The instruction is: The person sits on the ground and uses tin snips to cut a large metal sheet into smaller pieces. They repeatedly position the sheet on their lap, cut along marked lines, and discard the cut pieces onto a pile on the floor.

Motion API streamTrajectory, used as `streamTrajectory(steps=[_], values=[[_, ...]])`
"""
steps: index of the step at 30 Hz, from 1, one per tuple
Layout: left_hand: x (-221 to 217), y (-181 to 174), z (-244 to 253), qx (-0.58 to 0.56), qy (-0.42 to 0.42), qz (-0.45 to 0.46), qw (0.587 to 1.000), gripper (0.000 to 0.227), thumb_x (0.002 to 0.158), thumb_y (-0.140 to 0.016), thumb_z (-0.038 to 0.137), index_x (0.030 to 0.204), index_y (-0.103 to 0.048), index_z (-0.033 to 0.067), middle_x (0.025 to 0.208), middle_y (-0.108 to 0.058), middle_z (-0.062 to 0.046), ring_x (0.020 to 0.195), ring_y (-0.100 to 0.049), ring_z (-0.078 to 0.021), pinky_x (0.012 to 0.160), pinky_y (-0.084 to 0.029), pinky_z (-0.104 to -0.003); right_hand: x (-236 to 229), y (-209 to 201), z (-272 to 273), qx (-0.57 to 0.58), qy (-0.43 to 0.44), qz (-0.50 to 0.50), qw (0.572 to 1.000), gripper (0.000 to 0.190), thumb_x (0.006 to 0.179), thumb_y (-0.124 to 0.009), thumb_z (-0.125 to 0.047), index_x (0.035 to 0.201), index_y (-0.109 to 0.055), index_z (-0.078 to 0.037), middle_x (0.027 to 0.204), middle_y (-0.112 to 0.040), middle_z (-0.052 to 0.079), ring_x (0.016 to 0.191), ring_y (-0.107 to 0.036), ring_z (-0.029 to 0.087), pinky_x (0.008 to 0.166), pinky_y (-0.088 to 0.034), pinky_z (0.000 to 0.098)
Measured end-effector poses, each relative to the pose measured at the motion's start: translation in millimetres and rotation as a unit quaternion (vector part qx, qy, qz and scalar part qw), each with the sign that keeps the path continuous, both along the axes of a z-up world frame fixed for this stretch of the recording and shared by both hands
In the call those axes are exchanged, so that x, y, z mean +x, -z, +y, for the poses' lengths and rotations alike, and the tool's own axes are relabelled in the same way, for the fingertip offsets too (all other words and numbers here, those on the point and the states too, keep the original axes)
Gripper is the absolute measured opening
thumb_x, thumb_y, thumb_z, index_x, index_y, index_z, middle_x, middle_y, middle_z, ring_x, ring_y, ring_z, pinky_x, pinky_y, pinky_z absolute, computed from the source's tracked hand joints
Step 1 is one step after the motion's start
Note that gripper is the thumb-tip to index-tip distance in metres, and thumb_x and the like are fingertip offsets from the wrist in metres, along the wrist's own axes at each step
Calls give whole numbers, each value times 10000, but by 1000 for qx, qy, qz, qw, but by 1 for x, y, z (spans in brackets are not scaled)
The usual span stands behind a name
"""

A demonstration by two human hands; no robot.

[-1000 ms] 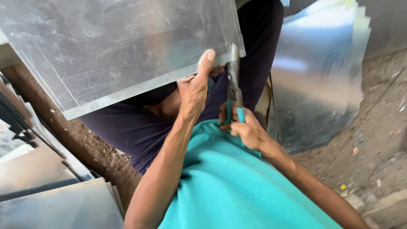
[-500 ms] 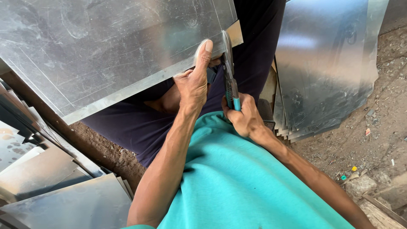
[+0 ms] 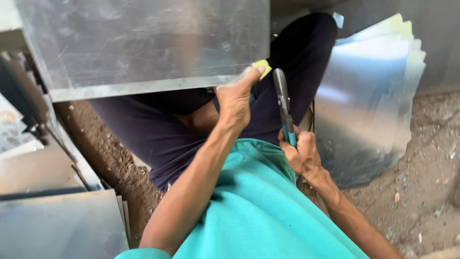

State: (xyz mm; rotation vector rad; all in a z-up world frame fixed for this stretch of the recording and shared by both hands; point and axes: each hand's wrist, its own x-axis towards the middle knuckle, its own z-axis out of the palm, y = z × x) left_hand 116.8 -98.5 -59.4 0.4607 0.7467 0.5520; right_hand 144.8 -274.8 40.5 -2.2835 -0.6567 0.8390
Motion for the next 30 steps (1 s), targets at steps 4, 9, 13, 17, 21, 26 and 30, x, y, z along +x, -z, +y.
streamTrajectory(steps=[4, 9, 13, 17, 21, 26, 30], values=[[-79, 8, 59, -52, 6, 31, 998, 353, 727, -863, 56, 1029, -686, 9, 954, -733, -98, 865, -732, -196, 816, -631, -340, -7, 11, 3, -112, 8, 81, 990, 141, 780, -598, -108, 837, -684, -11, 605, -609, 89, 543, -582, 186, 531, -466, 344], [-144, -63, 169, 174, -178, 152, 957, 148, 1042, -640, 194, 1022, -693, 57, 951, -703, -63, 805, -669, -160, 715, -600, -299, 2, 18, -2, -109, 54, 183, 976, 91, 768, -609, -71, 792, -667, -5, 609, -620, 72, 540, -574, 149, 524, -479, 334], [-134, -85, 146, 151, -174, 45, 972, 65, 1013, -676, 128, 960, -690, 93, 868, -699, -61, 734, -691, -186, 713, -615, -332, -14, 10, 15, -137, -3, 177, 975, 150, 773, -579, -95, 854, -663, -1, 671, -675, 85, 592, -640, 131, 577, -532, 309], [-105, -39, 87, 139, -63, 89, 984, 137, 971, -769, 113, 1027, -779, -12, 841, -731, -52, 723, -660, -112, 670, -539, -247, -14, -4, 39, -96, -85, 278, 952, 494, 688, -520, -142, 1160, -608, -23, 1028, -702, 63, 692, -580, 136, 621, -524, 314], [-99, -27, 77, 128, -31, 69, 989, 174, 938, -775, 113, 1038, -749, -27, 885, -772, -82, 770, -725, -119, 711, -599, -253, -17, -11, 77, -100, -97, 322, 936, 580, 702, -502, -172, 1242, -568, 31, 1078, -689, 124, 799, -590, 200, 707, -539, 358], [-104, -51, 95, 130, -21, 28, 991, 163, 941, -776, 87, 1025, -735, -46, 905, -779, -120, 789, -741, -121, 745, -620, -255, -29, -15, 110, -95, -82, 311, 942, 637, 641, -501, -124, 1251, -549, 50, 1030, -624, 145, 923, -638, 221, 822, -602, 371], [-99, -44, 90, 129, -17, 31, 991, 149, 938, -771, 74, 1020, -736, -45, 906, -783, -119, 788, -747, -122, 746, -627, -257, -24, -16, 112, -110, -79, 288, 948, 599, 631, -509, -119, 1203, -574, 46, 974, -639, 126, 857, -631, 203, 739, -573, 348]])
